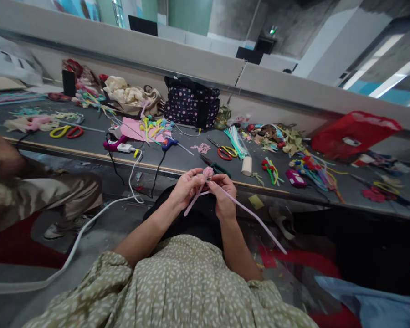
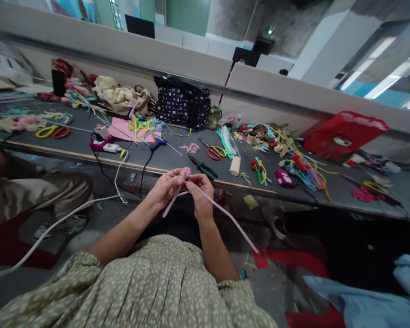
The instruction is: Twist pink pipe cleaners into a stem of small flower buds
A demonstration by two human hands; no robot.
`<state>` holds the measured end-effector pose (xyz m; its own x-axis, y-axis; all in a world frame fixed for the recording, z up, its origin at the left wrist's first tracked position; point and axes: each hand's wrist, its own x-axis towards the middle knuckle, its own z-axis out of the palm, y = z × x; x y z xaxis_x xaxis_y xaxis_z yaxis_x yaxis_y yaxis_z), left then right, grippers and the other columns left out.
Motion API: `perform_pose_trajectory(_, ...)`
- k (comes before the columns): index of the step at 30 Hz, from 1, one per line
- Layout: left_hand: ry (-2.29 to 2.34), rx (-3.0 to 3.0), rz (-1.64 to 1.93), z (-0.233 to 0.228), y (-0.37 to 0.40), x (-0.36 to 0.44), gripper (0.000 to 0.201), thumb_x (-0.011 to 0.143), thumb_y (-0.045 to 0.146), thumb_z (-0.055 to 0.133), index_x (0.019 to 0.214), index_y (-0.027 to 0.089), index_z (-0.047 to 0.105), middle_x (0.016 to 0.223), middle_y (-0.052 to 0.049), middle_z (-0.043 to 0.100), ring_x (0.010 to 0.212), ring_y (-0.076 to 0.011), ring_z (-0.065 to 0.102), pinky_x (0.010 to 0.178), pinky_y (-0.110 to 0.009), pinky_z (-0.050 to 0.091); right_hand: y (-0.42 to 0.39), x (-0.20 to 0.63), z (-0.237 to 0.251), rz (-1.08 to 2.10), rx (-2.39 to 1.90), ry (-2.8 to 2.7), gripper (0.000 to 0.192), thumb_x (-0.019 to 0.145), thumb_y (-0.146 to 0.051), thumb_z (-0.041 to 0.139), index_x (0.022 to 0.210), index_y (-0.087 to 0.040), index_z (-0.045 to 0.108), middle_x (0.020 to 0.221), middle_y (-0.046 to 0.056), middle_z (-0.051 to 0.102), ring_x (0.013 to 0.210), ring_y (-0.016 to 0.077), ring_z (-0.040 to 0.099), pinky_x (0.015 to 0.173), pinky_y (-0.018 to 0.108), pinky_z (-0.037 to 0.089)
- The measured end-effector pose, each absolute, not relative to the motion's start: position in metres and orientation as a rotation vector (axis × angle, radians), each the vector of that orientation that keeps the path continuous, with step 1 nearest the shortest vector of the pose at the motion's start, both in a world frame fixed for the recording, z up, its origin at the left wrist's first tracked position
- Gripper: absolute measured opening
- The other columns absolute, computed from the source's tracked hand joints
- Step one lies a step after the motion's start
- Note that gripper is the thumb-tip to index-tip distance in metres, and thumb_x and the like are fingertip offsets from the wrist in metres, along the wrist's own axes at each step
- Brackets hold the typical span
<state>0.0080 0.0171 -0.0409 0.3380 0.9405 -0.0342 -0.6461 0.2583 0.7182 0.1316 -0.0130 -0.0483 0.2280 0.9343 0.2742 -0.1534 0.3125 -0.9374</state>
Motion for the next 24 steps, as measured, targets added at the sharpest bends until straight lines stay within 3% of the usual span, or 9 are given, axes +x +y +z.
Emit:
perform_pose_trajectory(13, 0.533, 0.766, 1.103, -0.04, 0.015, 0.004, 0.046, 0.056, 0.015, 0.081, 0.097, 0.013, 0.058, 0.078, -0.001, 0.069, 0.062, -0.0094, 0.062, 0.063, -0.022, 0.047, -0.011, 0.135, -0.045, 1.095, -0.893, -0.961, 0.031, 0.068, -0.033, 0.075, 0.085, -0.021, 0.051, 0.077, -0.002, 0.062, 0.064, 0.0126, 0.06, 0.059, 0.025, 0.05)
perform_pose_trajectory(16, 0.579, 0.85, 1.13, -0.04, 0.016, 0.003, 0.039, 0.06, 0.018, 0.08, 0.092, 0.015, 0.06, 0.076, 0.0, 0.067, 0.062, -0.0095, 0.06, 0.059, -0.021, 0.044, -0.011, 0.136, -0.046, 0.97, -0.94, -0.981, 0.028, 0.07, -0.033, 0.072, 0.085, -0.021, 0.052, 0.075, -0.003, 0.058, 0.06, 0.0101, 0.055, 0.055, 0.022, 0.046)
perform_pose_trajectory(24, 0.974, 1.481, 1.471, -0.041, 0.017, -0.007, 0.012, 0.07, 0.03, 0.075, 0.075, 0.02, 0.072, 0.083, -0.003, 0.062, 0.077, -0.0158, 0.055, 0.072, -0.027, 0.043, -0.017, 0.134, -0.045, 0.467, -1.141, -1.204, 0.018, 0.079, -0.032, 0.064, 0.088, -0.02, 0.055, 0.077, -0.003, 0.057, 0.062, 0.0098, 0.053, 0.059, 0.022, 0.046)
